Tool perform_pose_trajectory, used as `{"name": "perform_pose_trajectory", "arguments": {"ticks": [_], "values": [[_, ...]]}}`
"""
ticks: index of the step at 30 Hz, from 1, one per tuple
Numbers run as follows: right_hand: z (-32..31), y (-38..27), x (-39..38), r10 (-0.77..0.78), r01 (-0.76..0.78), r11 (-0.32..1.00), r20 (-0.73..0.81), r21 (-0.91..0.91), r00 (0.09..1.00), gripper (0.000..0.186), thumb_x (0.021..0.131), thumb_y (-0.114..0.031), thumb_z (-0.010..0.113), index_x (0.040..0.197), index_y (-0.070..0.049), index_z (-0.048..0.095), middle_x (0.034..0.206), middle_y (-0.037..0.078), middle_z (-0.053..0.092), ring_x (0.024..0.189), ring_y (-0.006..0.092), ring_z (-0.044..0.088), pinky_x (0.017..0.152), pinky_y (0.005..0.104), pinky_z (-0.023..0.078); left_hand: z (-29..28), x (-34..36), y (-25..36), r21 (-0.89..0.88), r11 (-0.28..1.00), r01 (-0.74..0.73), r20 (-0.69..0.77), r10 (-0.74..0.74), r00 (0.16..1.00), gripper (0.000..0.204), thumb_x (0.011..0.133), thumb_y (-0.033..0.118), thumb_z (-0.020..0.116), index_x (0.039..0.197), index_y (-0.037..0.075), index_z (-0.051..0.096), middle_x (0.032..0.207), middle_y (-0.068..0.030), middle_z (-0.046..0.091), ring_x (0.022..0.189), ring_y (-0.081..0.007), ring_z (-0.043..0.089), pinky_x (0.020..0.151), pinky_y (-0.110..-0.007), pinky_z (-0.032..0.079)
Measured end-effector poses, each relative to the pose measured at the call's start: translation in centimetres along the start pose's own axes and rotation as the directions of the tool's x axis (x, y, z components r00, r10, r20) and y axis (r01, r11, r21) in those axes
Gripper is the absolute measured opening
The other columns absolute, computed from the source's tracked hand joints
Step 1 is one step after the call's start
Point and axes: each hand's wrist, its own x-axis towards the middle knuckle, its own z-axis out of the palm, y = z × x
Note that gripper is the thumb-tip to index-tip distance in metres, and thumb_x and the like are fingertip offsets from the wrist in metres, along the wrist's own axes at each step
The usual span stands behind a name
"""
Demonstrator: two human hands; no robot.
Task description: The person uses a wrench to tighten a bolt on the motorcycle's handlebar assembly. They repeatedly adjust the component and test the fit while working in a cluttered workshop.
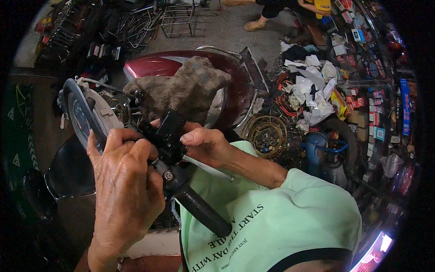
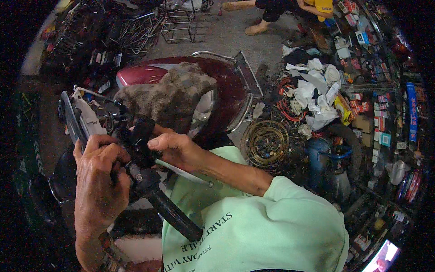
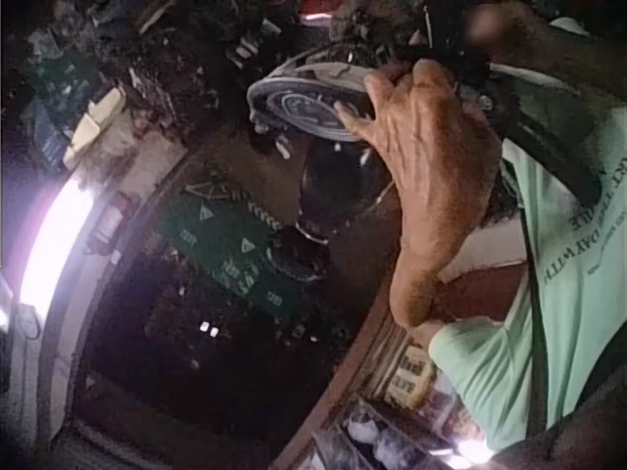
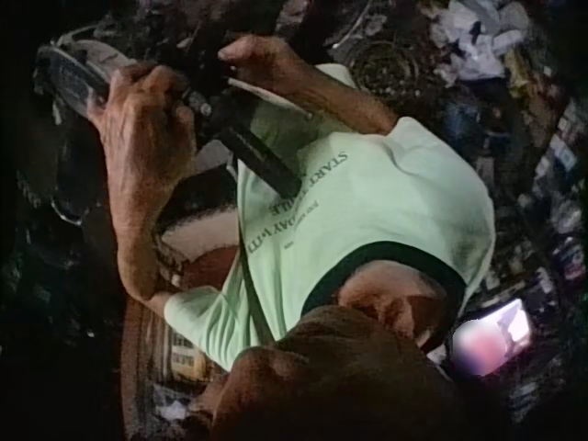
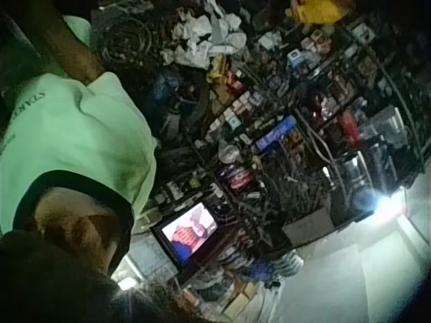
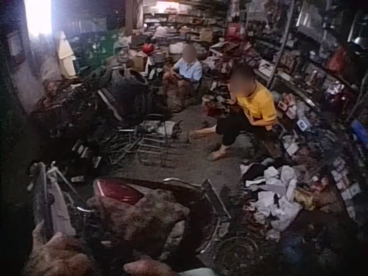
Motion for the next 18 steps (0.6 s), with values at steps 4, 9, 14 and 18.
{"name": "perform_pose_trajectory", "arguments": {"ticks": [4, 9, 14, 18], "values": [[0.5, -0.5, -0.3, -0.019, 0.021, 0.997, 0.027, -0.069, 0.999, 0.077, 0.08, -0.025, 0.062, 0.147, -0.001, 0.033, 0.142, 0.013, 0.046, 0.13, 0.0234, 0.046, 0.112, 0.0392, 0.032, 0.1, 0.0, 0.1, 0.01, 1.0, 0.007, -0.004, -0.007, 1.0, 0.022, 0.058, -0.007, 0.06, 0.079, 0.0, 0.058, 0.078, -0.0142, 0.06, 0.101, -0.0328, 0.056, 0.107, -0.059, 0.023], [0.6, -0.5, -0.6, -0.064, 0.065, 0.992, 0.014, -0.11, 0.998, 0.08, 0.079, -0.022, 0.066, 0.148, -0.003, 0.031, 0.141, 0.012, 0.046, 0.13, 0.023, 0.045, 0.111, 0.0386, 0.032, 0.1, 0.1, 0.3, 0.03, 1.0, 0.009, -0.011, -0.009, 1.0, 0.022, 0.057, -0.007, 0.058, 0.078, 0.0, 0.058, 0.078, -0.0146, 0.06, 0.101, -0.0329, 0.055, 0.107, -0.058, 0.023], [1.4, -1.1, -0.9, -0.107, 0.086, 0.949, -0.051, -0.304, 0.993, 0.079, 0.081, -0.022, 0.069, 0.148, -0.006, 0.031, 0.136, 0.011, 0.049, 0.126, 0.0205, 0.047, 0.105, 0.0358, 0.038, 0.3, 0.1, 0.3, 0.018, 1.0, 0.019, -0.031, -0.018, 0.999, 0.021, 0.056, -0.007, 0.057, 0.076, 0.0, 0.056, 0.077, -0.015, 0.06, 0.1, -0.0332, 0.055, 0.107, -0.057, 0.023], [0.8, -1.3, -0.8, -0.089, 0.072, 0.927, -0.03, -0.368, 0.996, 0.081, 0.08, -0.022, 0.074, 0.147, -0.007, 0.03, 0.133, 0.01, 0.051, 0.124, 0.0191, 0.047, 0.104, 0.0355, 0.038, 0.2, 0.1, 0.4, 0.015, 1.0, 0.025, -0.018, -0.024, 1.0, 0.022, 0.056, -0.007, 0.057, 0.077, 0.0, 0.056, 0.078, -0.0149, 0.06, 0.1, -0.0334, 0.055, 0.107, -0.056, 0.024]]}}
